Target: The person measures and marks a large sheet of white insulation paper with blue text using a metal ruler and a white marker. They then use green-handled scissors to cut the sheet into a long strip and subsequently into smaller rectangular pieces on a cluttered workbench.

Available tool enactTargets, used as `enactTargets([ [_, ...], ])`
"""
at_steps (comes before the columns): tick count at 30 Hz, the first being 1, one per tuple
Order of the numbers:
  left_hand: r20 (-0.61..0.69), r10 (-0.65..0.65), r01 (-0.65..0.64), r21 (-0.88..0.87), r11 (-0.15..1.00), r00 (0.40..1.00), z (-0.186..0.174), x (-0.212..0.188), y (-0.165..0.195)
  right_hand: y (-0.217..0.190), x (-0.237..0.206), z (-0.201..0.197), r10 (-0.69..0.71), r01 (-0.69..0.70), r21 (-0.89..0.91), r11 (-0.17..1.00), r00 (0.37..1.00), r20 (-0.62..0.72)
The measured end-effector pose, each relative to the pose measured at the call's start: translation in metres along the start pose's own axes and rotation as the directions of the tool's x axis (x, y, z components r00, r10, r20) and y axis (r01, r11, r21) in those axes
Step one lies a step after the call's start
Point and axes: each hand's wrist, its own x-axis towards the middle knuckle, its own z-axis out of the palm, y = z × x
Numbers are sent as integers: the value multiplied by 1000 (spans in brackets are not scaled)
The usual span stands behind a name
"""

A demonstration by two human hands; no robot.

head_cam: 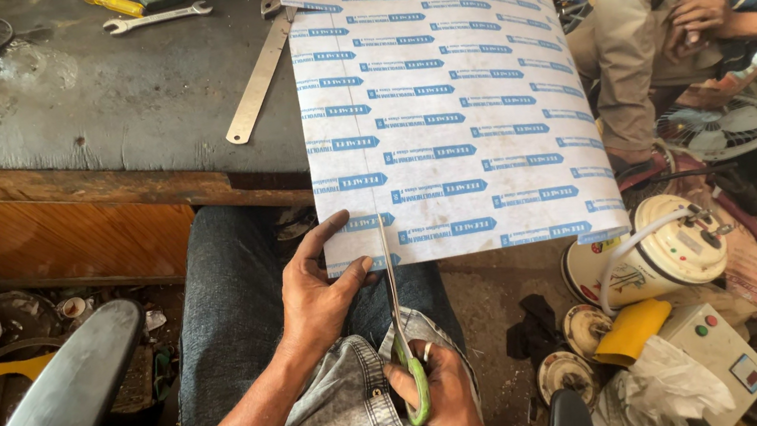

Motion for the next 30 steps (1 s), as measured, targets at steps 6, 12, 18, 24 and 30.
enactTargets([
  [6, -13, 1, -1, -43, 999, 1000, 6, -9, 3, -17, 9, -3, 128, -136, 133, 982, 989, 72],
  [12, -24, -53, 52, -8, 999, 998, 9, -20, 7, -38, 16, -3, 174, -190, 234, 954, 981, 88],
  [18, -23, -69, 69, -6, 998, 997, 11, -21, 7, -43, 12, -3, 176, -180, 184, 966, 984, 40],
  [24, -31, -74, 74, 6, 997, 997, 9, -22, 2, -34, 12, -2, 150, -149, 165, 975, 989, 2],
  [30, -43, -90, 90, 5, 996, 995, 10, -21, 12, -3, 8, -11, 74, -75, -32, 997, 997, -12],
])
